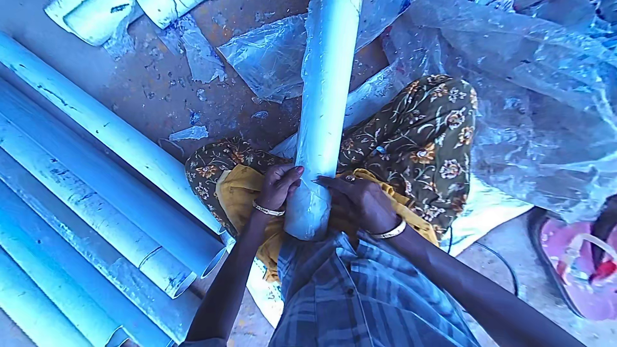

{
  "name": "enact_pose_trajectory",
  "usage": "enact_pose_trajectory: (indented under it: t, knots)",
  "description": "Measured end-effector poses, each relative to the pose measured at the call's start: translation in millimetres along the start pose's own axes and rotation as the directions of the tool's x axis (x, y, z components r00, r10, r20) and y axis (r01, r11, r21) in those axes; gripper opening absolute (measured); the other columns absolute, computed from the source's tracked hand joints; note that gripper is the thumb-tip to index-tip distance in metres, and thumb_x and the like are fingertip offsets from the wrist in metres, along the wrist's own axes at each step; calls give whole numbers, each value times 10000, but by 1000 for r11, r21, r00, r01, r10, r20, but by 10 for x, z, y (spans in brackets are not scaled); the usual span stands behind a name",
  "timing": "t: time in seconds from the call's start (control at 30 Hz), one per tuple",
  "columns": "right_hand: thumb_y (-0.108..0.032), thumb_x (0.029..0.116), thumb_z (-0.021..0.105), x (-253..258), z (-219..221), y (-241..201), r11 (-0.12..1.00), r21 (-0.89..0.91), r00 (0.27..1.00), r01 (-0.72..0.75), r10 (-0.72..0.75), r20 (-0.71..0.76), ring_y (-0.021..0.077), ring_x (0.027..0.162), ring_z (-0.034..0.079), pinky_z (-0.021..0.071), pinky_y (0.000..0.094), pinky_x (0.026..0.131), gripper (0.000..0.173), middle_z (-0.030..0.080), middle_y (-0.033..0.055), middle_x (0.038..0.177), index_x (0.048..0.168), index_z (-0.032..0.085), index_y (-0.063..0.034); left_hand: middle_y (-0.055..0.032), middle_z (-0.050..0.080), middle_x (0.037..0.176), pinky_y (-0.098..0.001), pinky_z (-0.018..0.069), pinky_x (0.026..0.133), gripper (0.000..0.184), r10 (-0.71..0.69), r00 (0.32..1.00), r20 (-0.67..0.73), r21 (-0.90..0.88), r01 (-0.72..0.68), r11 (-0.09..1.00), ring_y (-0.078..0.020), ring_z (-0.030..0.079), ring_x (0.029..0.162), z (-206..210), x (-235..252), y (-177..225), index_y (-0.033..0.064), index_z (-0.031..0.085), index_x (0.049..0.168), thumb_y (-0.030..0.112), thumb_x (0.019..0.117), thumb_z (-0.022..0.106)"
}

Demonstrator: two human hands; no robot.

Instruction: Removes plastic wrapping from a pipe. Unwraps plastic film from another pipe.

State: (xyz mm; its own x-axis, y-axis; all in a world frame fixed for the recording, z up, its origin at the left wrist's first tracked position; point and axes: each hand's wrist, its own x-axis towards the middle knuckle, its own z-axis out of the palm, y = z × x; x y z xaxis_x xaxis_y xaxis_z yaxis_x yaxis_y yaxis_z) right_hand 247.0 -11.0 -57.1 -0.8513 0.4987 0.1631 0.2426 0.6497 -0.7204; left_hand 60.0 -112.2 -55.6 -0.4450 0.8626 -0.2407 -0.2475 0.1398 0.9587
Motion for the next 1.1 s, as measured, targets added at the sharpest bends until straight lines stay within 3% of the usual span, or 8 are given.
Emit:
enact_pose_trajectory:
  t: [0.17, 0.43, 0.7, 0.73, 0.8, 0.9, 1.03, 1.1]
  knots:
    - [-114, 985, 556, -192, 0, -57, 982, 160, 981, 99, -123, 149, 339, 755, 738, 583, 471, 649, 262, 754, 173, 922, 1140, 760, -60, 141, 503, 485, -91, 347, 423, 442, -63, 996, -57, -73, 59, 996, 80, 405, 407, -6, -1, 20, 166, 619, 662, -63, 973, 404]
    - [-110, 996, 537, 50, -460, 140, 985, 144, 981, -98, 119, -152, 50, 609, 551, 483, 215, 606, 289, 668, 72, 788, 1202, 702, 7, 132, 522, 471, -85, 352, 402, 500, -126, 988, -92, -198, 106, 974, 85, 425, 387, -40, 21, 52, 166, 621, 640, -82, 979, 352]
    - [-181, 1098, 426, -1037, -997, 1159, 642, 116, 401, -758, 599, -693, 160, 640, 536, 492, 349, 648, 419, 607, 219, 847, 1323, 524, 159, 125, 489, 581, -111, 420, 524, 296, 100, 921, -376, 198, -25, 980, 67, 470, 512, 312, -200, 88, 74, 581, 761, 45, 1026, 453]
    - [-219, 1106, 430, -1182, -936, 1293, 560, 151, 325, -815, 657, -681, 183, 653, 562, 506, 370, 662, 424, 619, 217, 868, 1328, 536, 126, 68, 563, 709, -131, 467, 647, 202, 230, 896, -381, 340, -96, 935, 53, 541, 655, 316, -300, 23, 3, 633, 868, 123, 995, 532]
    - [-204, 1096, 465, -1423, -817, 1462, 457, 124, 281, -881, 716, -639, 352, 825, 675, 535, 518, 781, 392, 677, 291, 1028, 1330, 573, 91, -165, 672, 1181, -293, 481, 992, 650, 409, 876, -256, 605, -185, 775, -144, 609, 1141, 300, -575, -121, -82, 641, 1208, 504, 926, 642]
    - [-58, 1006, 541, -1512, -874, 1451, 571, -62, 478, -819, 618, -624, 573, 1272, 538, 393, 653, 1077, 422, 547, 393, 1377, 1381, 543, 136, -311, 449, 1528, -498, 377, 1163, 1205, 353, 907, -230, 754, -63, 654, -384, 453, 1425, 432, -971, -310, -111, 426, 1484, 825, 751, 625]
    - [-166, 956, 592, -600, -1050, 1109, 955, -173, 870, -241, 134, -474, 390, 1284, 583, 445, 378, 1095, 458, 590, 388, 1310, 1228, 608, 202, -317, 510, 1479, -481, 416, 1157, 1054, 346, 883, -317, 758, 17, 651, -394, 520, 1389, 530, -1027, -484, -146, 464, 1452, 722, 868, 585]
    - [-275, 966, 655, 55, -945, 867, 987, -64, 964, 146, -157, -215, 297, 1369, 542, 396, 328, 1152, 422, 636, 292, 1322, 1197, 693, 77, -331, 571, 1406, -503, 477, 1085, 927, 410, 856, -316, 812, 21, 583, -436, 590, 1306, 577, -940, -497, -168, 521, 1394, 617, 904, 557]
